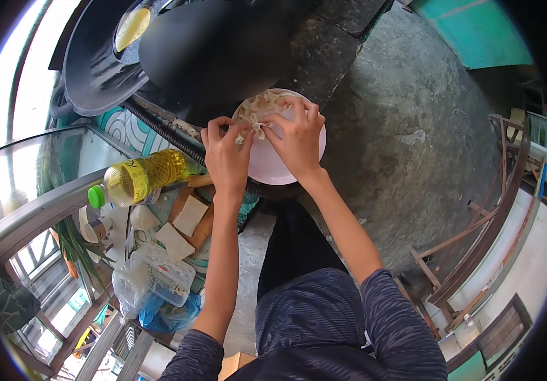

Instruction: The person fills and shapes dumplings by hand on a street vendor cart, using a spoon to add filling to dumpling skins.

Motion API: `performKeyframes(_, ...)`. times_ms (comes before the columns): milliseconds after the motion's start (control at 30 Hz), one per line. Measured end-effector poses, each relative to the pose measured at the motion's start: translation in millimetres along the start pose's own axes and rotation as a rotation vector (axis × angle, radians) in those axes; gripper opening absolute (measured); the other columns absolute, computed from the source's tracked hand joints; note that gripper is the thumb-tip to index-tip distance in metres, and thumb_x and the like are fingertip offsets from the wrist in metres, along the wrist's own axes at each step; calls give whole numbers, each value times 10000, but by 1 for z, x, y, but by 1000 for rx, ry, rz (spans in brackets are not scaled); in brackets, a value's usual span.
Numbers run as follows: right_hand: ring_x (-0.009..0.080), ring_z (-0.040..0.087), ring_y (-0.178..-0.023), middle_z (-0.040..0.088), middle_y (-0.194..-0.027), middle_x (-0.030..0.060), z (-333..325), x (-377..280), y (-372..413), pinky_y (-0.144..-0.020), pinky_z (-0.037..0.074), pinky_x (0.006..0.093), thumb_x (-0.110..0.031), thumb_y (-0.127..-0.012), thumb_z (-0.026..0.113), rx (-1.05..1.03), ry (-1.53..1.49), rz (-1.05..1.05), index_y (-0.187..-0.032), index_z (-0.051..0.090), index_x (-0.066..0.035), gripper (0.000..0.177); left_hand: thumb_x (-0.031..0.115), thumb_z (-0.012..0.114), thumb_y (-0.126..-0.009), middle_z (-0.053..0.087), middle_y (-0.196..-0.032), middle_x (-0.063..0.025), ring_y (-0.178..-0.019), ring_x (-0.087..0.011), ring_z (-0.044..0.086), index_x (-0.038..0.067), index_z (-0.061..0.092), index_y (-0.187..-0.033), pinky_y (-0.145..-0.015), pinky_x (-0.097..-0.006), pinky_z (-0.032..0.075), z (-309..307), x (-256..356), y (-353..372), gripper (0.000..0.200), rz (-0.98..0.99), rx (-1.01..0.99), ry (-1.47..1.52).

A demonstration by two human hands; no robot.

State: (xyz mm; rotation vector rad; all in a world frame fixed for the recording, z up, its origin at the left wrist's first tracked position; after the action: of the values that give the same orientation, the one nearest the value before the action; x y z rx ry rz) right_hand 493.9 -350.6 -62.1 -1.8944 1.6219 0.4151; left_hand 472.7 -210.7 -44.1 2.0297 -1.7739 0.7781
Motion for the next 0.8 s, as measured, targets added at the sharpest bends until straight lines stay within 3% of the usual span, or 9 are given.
performKeyframes(167,253,403,-1106,500,-1136,7,14,5,-4,-888,315,411,-186,-677,753,22,79,-2,-805,711,-225,140,107,726,-737,537,-1006,-74,-909,-237,513,96,686,-973,-740,-369,461,-4,-3,5,239,-53,6,104)
performKeyframes(500,274,411,-1069,490,-1133,26,-3,-5,0,-885,340,415,-129,-696,726,-7,121,-6,-957,676,-220,281,37,715,-751,539,-952,-60,-834,-188,531,67,677,-968,-679,-291,430,-55,-2,82,222,-173,9,291)
performKeyframes(667,283,416,-1048,503,-1098,41,-32,-54,20,-897,351,410,-106,-728,698,16,39,-112,-974,677,-189,260,39,711,-760,551,-963,-78,-847,-231,544,64,677,-965,-744,-321,459,-85,-10,141,209,-229,20,395)
performKeyframes(800,267,453,-1001,533,-1031,49,-10,-133,64,-877,368,395,-103,-756,674,-303,-213,-346,-924,679,-145,174,-2,697,-767,555,-949,-71,-805,-183,578,40,682,-952,-713,-283,475,-97,-23,191,190,-332,53,476)
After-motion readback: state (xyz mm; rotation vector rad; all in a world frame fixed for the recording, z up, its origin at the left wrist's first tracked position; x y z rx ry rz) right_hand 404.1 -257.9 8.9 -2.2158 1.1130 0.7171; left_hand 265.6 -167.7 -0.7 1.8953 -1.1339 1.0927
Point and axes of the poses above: each hand's wrist, its own y-axis away from the middle knuckle, its own z-axis out of the palm, x = y × z, the point moved 6 cm from there along -y, towards the middle knuckle
